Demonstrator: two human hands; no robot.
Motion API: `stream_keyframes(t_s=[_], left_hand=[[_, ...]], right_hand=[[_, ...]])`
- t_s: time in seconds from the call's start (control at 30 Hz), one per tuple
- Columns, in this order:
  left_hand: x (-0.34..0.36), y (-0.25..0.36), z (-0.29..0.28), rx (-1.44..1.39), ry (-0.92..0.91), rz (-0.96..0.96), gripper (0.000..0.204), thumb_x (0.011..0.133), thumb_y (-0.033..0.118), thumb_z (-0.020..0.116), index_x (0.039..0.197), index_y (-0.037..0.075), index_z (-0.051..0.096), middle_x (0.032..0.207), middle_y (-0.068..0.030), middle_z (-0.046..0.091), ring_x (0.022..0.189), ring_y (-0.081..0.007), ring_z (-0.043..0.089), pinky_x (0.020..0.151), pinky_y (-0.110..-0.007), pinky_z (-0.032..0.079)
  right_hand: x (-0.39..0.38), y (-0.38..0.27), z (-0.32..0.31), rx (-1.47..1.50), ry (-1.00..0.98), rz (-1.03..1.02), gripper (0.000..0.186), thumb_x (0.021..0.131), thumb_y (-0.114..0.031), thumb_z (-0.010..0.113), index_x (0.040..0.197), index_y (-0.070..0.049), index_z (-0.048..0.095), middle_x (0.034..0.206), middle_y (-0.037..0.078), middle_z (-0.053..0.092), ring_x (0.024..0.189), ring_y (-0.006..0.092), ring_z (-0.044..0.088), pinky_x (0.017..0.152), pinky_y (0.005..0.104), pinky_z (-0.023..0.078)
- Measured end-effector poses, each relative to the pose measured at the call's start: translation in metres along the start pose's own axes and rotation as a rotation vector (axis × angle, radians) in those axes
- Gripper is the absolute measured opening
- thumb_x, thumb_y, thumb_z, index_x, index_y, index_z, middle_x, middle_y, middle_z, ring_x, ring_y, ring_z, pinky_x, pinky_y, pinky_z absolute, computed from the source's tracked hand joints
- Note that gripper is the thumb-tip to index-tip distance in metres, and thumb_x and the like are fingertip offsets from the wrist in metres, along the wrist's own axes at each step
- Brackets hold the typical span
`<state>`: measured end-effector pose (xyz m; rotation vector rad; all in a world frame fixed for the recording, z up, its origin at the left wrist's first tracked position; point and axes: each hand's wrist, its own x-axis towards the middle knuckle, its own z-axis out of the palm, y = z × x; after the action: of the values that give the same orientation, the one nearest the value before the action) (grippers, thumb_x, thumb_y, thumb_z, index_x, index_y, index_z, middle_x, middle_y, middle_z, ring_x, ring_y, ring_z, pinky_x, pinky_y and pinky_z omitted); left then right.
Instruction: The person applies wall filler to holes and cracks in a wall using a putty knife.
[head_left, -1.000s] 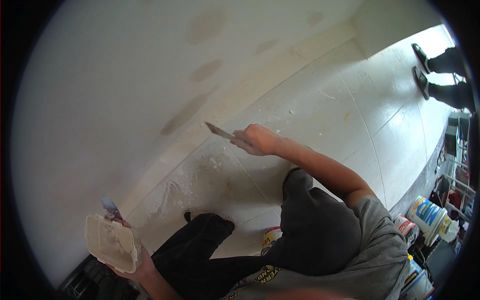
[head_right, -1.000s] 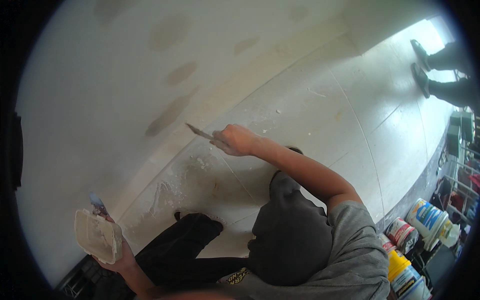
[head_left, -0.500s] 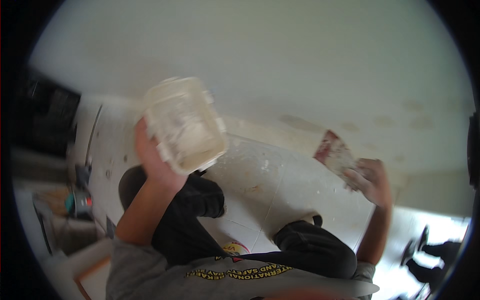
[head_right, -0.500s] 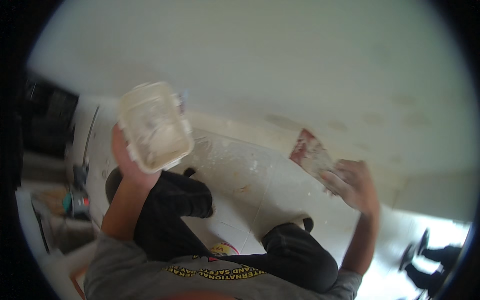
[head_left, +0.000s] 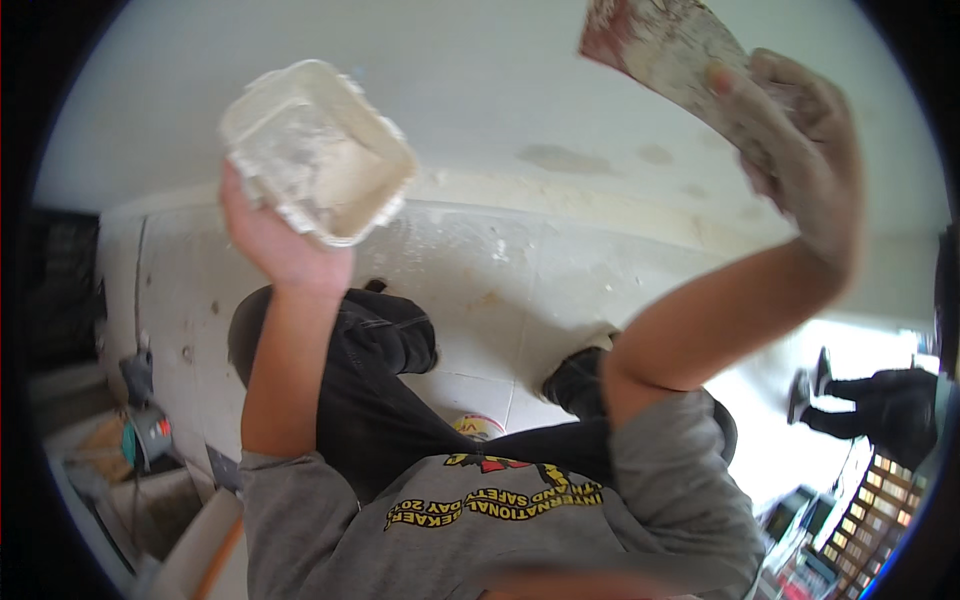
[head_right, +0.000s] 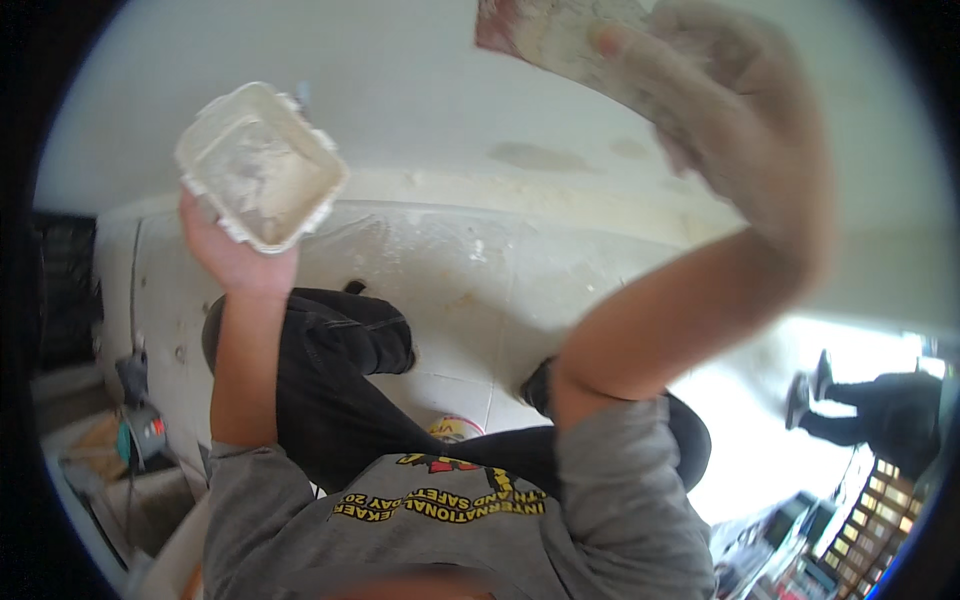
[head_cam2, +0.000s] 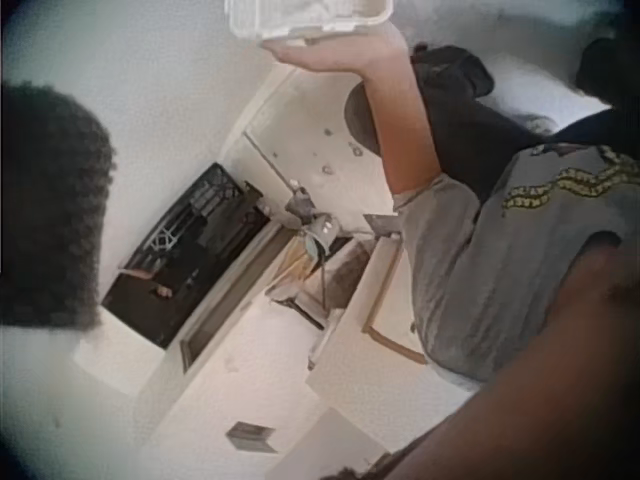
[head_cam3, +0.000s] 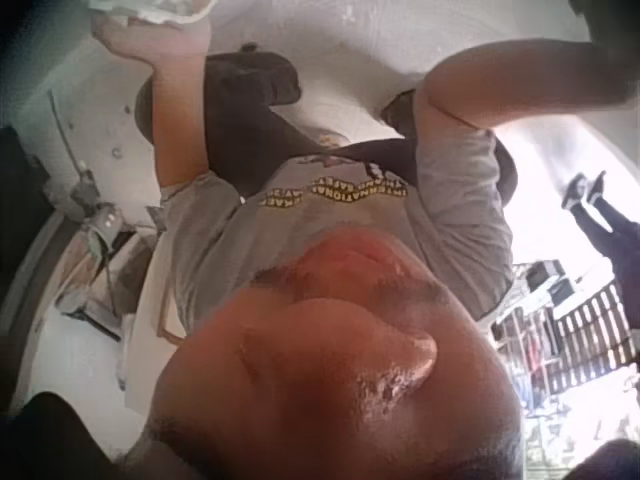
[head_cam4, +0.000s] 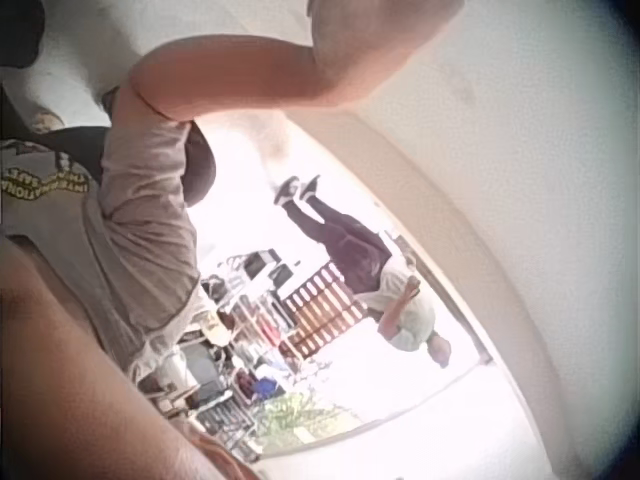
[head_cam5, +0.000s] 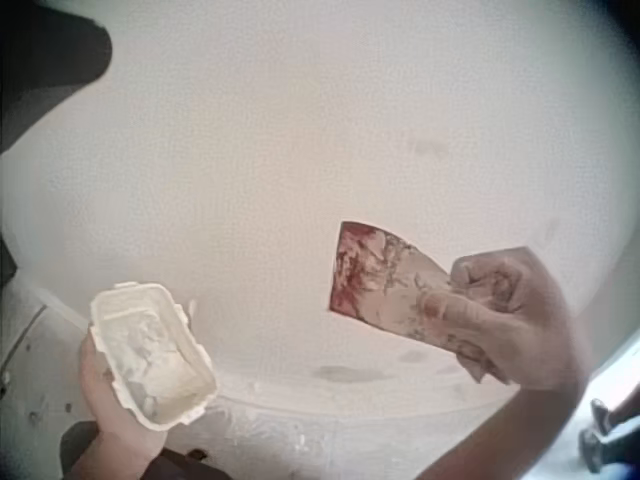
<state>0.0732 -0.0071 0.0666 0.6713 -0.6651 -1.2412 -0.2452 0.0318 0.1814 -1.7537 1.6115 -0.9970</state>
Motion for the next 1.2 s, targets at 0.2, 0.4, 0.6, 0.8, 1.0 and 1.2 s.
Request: stream_keyframes(t_s=[0.2, 0.4, 0.6, 0.8, 1.0, 1.2], left_hand=[[-0.007, -0.006, 0.002, 0.055, 0.113, -0.046, 0.066, 0.098, 0.051, 0.037, 0.147, 0.007, 0.038, 0.146, -0.0118, 0.042, 0.135, -0.0292, 0.044, 0.111, -0.045, 0.039], [-0.023, -0.025, -0.014, 0.066, -0.010, -0.045, 0.061, 0.099, 0.044, 0.036, 0.146, 0.007, 0.041, 0.145, -0.0151, 0.047, 0.134, -0.0356, 0.046, 0.112, -0.052, 0.037], [-0.010, -0.019, -0.005, 0.137, 0.078, -0.080, 0.058, 0.099, 0.041, 0.038, 0.145, 0.007, 0.043, 0.145, -0.0133, 0.048, 0.134, -0.0350, 0.047, 0.112, -0.051, 0.038], [-0.016, -0.038, 0.001, 0.227, 0.106, -0.137, 0.055, 0.101, 0.042, 0.034, 0.144, 0.009, 0.044, 0.144, -0.0127, 0.049, 0.133, -0.0349, 0.047, 0.110, -0.050, 0.040], [-0.015, -0.042, 0.005, 0.169, -0.064, -0.255, 0.055, 0.101, 0.042, 0.034, 0.143, 0.009, 0.045, 0.141, -0.0117, 0.052, 0.130, -0.0335, 0.050, 0.109, -0.049, 0.042], [-0.022, -0.017, -0.011, 0.153, -0.150, -0.456, 0.059, 0.098, 0.046, 0.039, 0.143, 0.008, 0.045, 0.141, -0.0117, 0.052, 0.128, -0.0334, 0.052, 0.107, -0.047, 0.044]], right_hand=[[-0.062, 0.167, 0.119, 0.500, 0.586, 0.406, 0.025, 0.095, -0.025, 0.068, 0.088, -0.001, 0.066, 0.056, 0.003, 0.056, 0.041, 0.0068, 0.045, 0.038, 0.0215, 0.029], [-0.039, 0.365, 0.204, 1.310, 1.186, 0.389, 0.027, 0.099, -0.026, 0.059, 0.095, 0.000, 0.063, 0.064, 0.011, 0.064, 0.042, 0.0116, 0.053, 0.038, 0.0222, 0.034], [-0.053, 0.300, 0.210, 0.741, 0.829, 0.526, 0.031, 0.103, -0.023, 0.049, 0.124, -0.002, 0.057, 0.088, 0.017, 0.071, 0.051, 0.0180, 0.065, 0.043, 0.0249, 0.048], [-0.058, 0.316, 0.240, 0.605, 1.097, 0.547, 0.033, 0.105, -0.024, 0.047, 0.125, 0.000, 0.058, 0.075, 0.005, 0.062, 0.050, 0.0085, 0.050, 0.045, 0.0251, 0.042], [-0.064, 0.327, 0.239, 0.634, 1.073, 0.601, 0.038, 0.103, -0.023, 0.050, 0.134, -0.001, 0.057, 0.084, 0.012, 0.066, 0.071, 0.0157, 0.057, 0.066, 0.0312, 0.046], [-0.061, 0.284, 0.220, 0.613, 1.057, 0.696, 0.037, 0.103, -0.023, 0.050, 0.135, -0.005, 0.058, 0.094, 0.018, 0.067, 0.085, 0.0224, 0.063, 0.077, 0.0362, 0.048]])
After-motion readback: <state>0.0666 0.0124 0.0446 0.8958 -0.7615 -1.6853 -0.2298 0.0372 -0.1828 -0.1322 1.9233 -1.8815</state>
